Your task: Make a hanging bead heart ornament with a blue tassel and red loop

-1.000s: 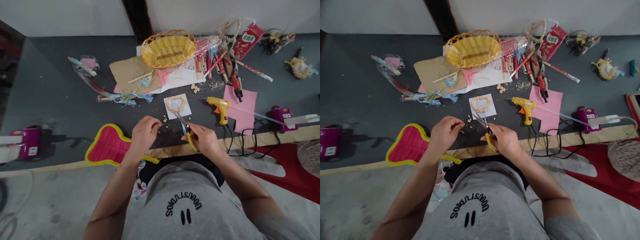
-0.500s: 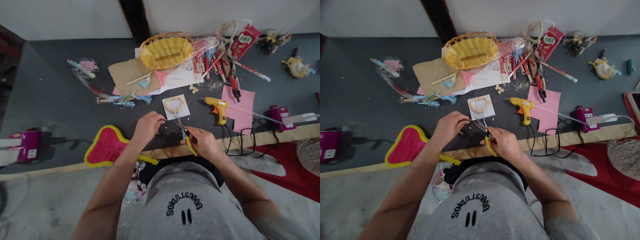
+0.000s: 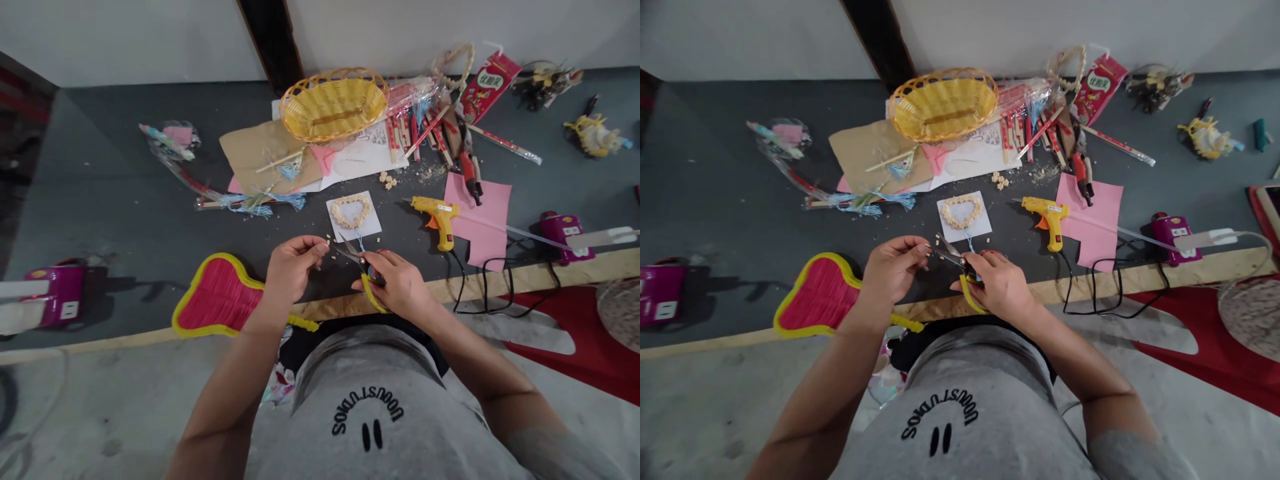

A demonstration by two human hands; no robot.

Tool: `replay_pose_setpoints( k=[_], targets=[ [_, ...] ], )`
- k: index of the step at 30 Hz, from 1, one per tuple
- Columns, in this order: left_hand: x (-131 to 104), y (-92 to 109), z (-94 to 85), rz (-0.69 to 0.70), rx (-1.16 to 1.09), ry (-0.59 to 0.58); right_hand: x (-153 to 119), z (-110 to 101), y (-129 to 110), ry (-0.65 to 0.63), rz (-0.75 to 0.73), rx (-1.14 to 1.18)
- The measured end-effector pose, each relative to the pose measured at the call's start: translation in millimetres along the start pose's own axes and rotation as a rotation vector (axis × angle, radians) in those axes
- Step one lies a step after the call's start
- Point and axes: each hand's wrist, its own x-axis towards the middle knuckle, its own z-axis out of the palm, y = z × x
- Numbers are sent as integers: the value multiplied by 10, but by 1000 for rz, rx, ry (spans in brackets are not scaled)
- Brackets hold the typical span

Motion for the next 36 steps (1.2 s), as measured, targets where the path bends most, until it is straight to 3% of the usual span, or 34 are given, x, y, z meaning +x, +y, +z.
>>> replay_pose_setpoints(
  k=[3,7,17,30,36],
  targets=[
    [-108,22,112,-136,-385,-78,17,17,-45,-9,-34,-15],
    [-249,44,241,-229,-554,-136,34,23,-112,-31,-34,-68],
    [-414,52,347,-360,-641,-189,4,-17,-144,25,-64,-135],
    [-499,109,469,-321,-667,-115,2,-10,-121,18,-52,-228],
    [-506,109,466,-305,-656,-159,23,-64,-97,7,-85,-206]
  ],
)
